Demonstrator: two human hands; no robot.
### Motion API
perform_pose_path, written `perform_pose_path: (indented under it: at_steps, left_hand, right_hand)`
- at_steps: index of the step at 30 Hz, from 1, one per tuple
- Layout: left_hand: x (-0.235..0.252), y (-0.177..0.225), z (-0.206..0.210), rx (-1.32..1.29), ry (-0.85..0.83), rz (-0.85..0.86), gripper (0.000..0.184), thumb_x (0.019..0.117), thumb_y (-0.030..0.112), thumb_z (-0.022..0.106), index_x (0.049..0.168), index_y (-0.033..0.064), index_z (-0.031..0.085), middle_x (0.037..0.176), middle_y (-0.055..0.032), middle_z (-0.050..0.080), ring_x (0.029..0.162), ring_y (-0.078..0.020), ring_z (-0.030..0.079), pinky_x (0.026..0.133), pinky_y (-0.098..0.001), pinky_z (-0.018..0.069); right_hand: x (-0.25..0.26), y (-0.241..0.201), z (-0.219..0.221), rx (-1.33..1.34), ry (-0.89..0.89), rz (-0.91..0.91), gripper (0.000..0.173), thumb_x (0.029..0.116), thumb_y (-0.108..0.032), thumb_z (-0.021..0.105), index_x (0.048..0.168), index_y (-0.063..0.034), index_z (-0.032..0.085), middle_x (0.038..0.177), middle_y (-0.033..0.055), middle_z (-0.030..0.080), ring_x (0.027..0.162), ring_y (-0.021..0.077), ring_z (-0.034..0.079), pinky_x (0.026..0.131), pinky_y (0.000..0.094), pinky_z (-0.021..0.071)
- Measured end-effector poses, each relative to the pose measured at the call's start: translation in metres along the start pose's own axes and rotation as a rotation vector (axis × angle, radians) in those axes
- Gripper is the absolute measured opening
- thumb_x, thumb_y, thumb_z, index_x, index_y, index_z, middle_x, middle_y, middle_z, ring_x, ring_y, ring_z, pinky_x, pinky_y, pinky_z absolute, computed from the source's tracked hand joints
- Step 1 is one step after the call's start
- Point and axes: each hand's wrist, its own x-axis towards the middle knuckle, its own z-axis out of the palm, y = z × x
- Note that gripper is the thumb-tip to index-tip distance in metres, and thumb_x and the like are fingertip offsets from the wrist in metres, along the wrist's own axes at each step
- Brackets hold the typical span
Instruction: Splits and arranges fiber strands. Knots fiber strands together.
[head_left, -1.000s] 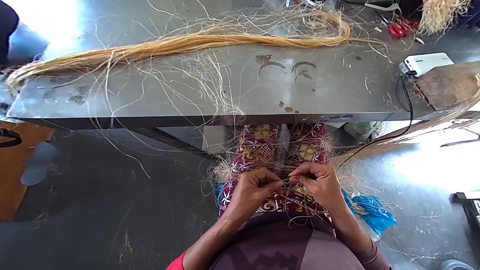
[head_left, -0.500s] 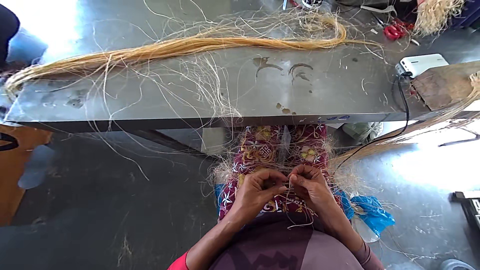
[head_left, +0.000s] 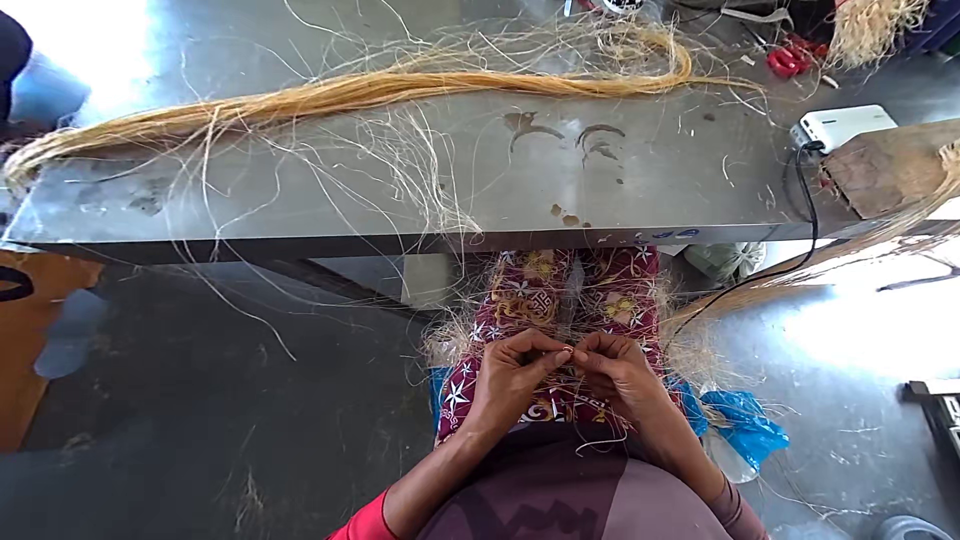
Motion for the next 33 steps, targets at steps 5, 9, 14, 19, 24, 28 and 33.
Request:
perform_pose_path:
  at_steps: [5,9,14,19,24,28,33]
  left_hand:
    - [0.001,0.006,0.003,-0.1,0.015,-0.173,0.016,0.0869,-0.005,0.069,0.097,0.0056,0.076,0.085,0.0042,0.075,0.069,0.0,0.065,0.065,-0.0164,0.0542]
    - [0.0,0.002,0.004,-0.026,-0.019,-0.115,0.014,0.0876,-0.004,0.07,0.097,0.0044,0.077,0.087,0.0033,0.075,0.074,-0.0014,0.068,0.071,-0.0181,0.0569]
    - [0.001,-0.005,0.002,0.031,-0.013,-0.052,0.009,0.0873,0.0,0.073,0.092,0.0068,0.077,0.085,0.0051,0.074,0.075,-0.0011,0.067,0.071,-0.0179,0.0565]
    - [0.002,-0.006,0.003,0.047,0.033,-0.13,0.009,0.0877,0.001,0.072,0.09,0.0089,0.076,0.081,0.007,0.072,0.07,0.0007,0.064,0.065,-0.0159,0.0528]
    - [0.003,-0.001,0.005,0.112,0.038,-0.219,0.007,0.0877,0.002,0.073,0.089,0.0078,0.075,0.079,0.0068,0.072,0.069,0.0016,0.064,0.064,-0.0157,0.0527]
    - [0.003,0.001,0.007,0.139,0.006,-0.234,0.008,0.0867,0.0,0.073,0.088,0.0075,0.075,0.08,0.0075,0.072,0.072,0.0018,0.066,0.068,-0.0158,0.0549]
    - [0.003,0.003,0.007,0.033,-0.017,-0.319,0.011,0.088,-0.001,0.07,0.088,0.0083,0.076,0.078,0.0077,0.071,0.064,0.0027,0.06,0.059,-0.0143,0.0491]
  right_hand:
    - [0.0,0.0,-0.001,-0.013,0.016,-0.005,0.017,0.0964,0.002,0.059,0.085,-0.0048,0.069,0.067,-0.0035,0.067,0.043,-0.0069,0.04,0.04,0.0107,0.0309]
    - [0.0,0.001,-0.001,-0.022,0.029,-0.007,0.018,0.0951,0.004,0.06,0.083,-0.0048,0.07,0.064,-0.0043,0.065,0.043,-0.0071,0.04,0.041,0.0108,0.0311]
    - [0.0,0.002,-0.004,-0.073,0.029,-0.022,0.017,0.0927,0.004,0.063,0.08,-0.0056,0.069,0.064,-0.0048,0.064,0.043,-0.0065,0.041,0.041,0.0111,0.0319]
    - [0.0,0.002,-0.005,-0.119,0.04,-0.048,0.013,0.093,0.002,0.064,0.084,-0.005,0.071,0.066,-0.0053,0.065,0.046,-0.0066,0.044,0.042,0.0111,0.0338]
    - [-0.003,0.002,-0.002,-0.274,0.082,-0.235,0.01,0.0908,0.001,0.067,0.1,-0.0008,0.071,0.086,-0.0026,0.07,0.074,-0.0004,0.064,0.068,0.0158,0.0535]
    - [0.001,0.007,0.001,-0.309,0.116,-0.373,0.008,0.0873,0.006,0.07,0.092,-0.0008,0.072,0.084,-0.0026,0.072,0.074,-0.001,0.066,0.07,0.016,0.0556]
    - [0.001,0.004,0.001,-0.272,0.154,-0.303,0.009,0.0901,0.005,0.067,0.089,-0.0025,0.072,0.081,-0.0033,0.071,0.067,-0.0032,0.062,0.062,0.0129,0.0507]
